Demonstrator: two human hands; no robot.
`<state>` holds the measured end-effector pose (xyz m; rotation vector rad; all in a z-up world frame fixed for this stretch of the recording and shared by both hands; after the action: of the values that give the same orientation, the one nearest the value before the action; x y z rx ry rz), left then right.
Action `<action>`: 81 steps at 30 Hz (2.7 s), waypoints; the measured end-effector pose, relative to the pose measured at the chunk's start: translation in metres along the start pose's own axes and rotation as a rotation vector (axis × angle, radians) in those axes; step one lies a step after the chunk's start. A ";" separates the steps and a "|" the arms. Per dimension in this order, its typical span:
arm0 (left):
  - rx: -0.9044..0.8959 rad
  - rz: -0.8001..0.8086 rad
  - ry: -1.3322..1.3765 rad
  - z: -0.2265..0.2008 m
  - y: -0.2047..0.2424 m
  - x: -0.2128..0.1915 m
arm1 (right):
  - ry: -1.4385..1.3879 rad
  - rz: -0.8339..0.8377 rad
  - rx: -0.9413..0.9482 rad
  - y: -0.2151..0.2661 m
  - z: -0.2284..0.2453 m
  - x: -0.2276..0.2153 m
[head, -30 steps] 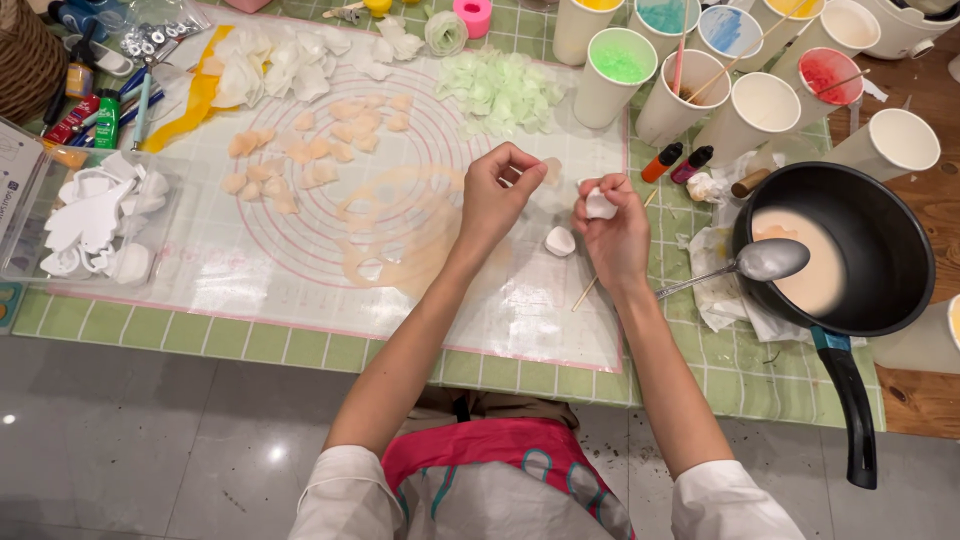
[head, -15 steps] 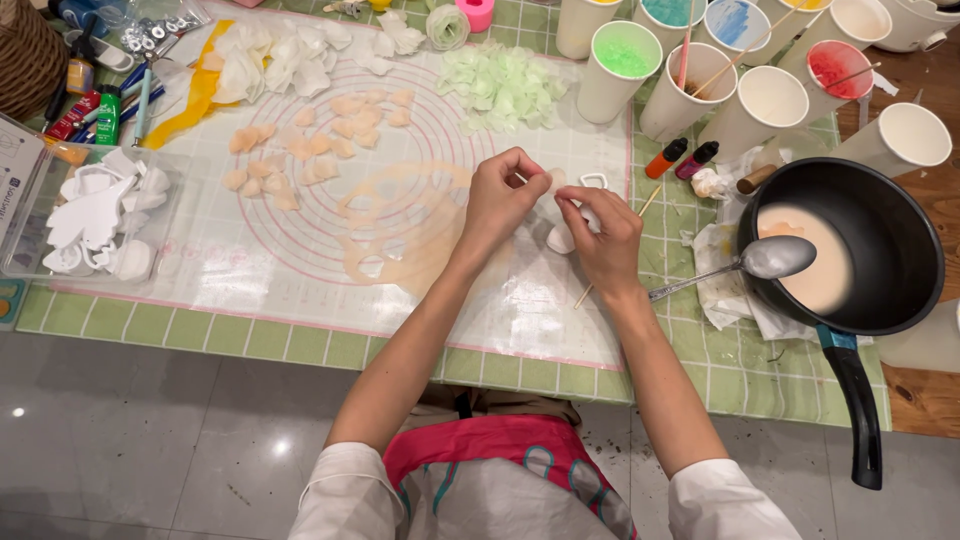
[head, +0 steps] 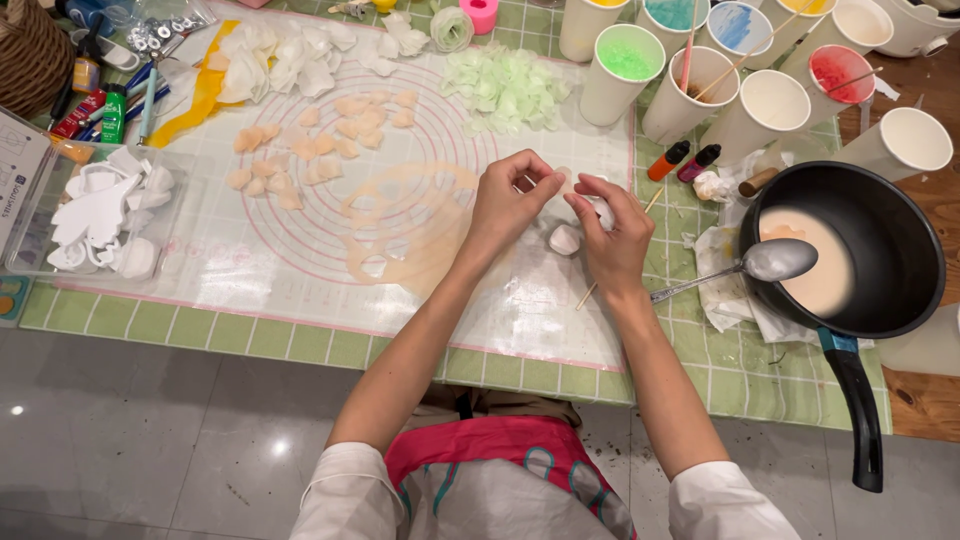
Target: The recorder is carefully shaping and placing small wax pieces to create decorative flower petals, likely for candle making.
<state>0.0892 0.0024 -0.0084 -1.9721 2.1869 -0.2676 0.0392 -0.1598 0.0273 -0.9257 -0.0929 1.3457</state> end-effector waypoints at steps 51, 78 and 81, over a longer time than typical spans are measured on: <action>0.248 0.265 -0.651 0.009 0.015 0.039 | -0.643 -0.363 0.330 0.005 -0.093 -0.030; 0.076 -0.258 -0.570 -0.038 0.066 -0.154 | -0.620 -0.247 0.390 0.002 -0.074 -0.017; -0.020 -0.358 -0.627 -0.046 0.098 -0.191 | -0.573 -0.123 0.237 0.003 -0.064 -0.003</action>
<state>0.0024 0.2029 0.0140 -2.0784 1.4545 0.2945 0.0713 -0.1957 -0.0151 -0.3116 -0.4128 1.4358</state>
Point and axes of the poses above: each hand's wrist, its own y-axis away from the middle knuckle, its own x-axis out of the palm, z = x × y, the point moved 8 cm from there along -y, towards the middle knuckle, and after that the axes turned 5 degrees about z, right-handed, at the moved point
